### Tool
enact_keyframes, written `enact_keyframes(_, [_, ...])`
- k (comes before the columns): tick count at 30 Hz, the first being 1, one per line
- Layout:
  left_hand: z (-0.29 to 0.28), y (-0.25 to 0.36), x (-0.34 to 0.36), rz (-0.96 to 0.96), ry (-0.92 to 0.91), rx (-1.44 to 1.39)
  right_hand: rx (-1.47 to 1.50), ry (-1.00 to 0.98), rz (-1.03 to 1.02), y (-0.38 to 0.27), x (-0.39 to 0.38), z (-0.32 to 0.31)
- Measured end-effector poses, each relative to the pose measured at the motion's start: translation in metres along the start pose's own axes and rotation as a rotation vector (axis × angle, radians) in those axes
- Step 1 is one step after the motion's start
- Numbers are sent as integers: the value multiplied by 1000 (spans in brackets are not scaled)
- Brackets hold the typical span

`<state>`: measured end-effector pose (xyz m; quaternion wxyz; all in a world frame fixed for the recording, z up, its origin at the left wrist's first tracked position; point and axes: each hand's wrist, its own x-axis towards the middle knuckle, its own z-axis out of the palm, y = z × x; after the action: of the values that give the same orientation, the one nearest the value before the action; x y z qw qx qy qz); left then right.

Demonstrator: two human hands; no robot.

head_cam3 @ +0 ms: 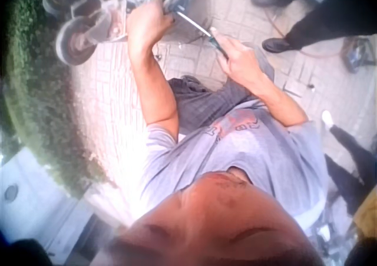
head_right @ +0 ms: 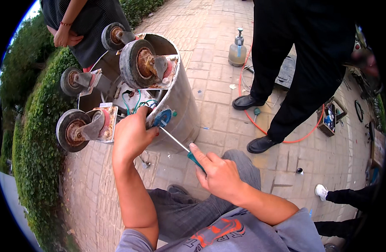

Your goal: The person walks through a cluttered workshop and outside to a metal cart with wheels. They use a screwdriver to remove a screw from a small electrical component, then manipulate wires and parts by hand while others stand nearby.

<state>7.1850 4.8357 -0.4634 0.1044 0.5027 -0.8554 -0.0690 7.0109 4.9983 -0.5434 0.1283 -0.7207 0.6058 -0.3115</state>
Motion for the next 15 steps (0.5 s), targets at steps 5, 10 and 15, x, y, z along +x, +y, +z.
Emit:
enact_keyframes(5, [-2, 3, 3, 2, -20, -10, 2022, -376, 907, 7, 3, -9])
enact_keyframes(10, [-1, 3, 2, -17, -33, 10, 170, 64, 32, -3, -4, 2])
enact_keyframes(15, [-1, 5, 1, -15, -35, 12, 2171, -305, 896, 3, -3, -14])
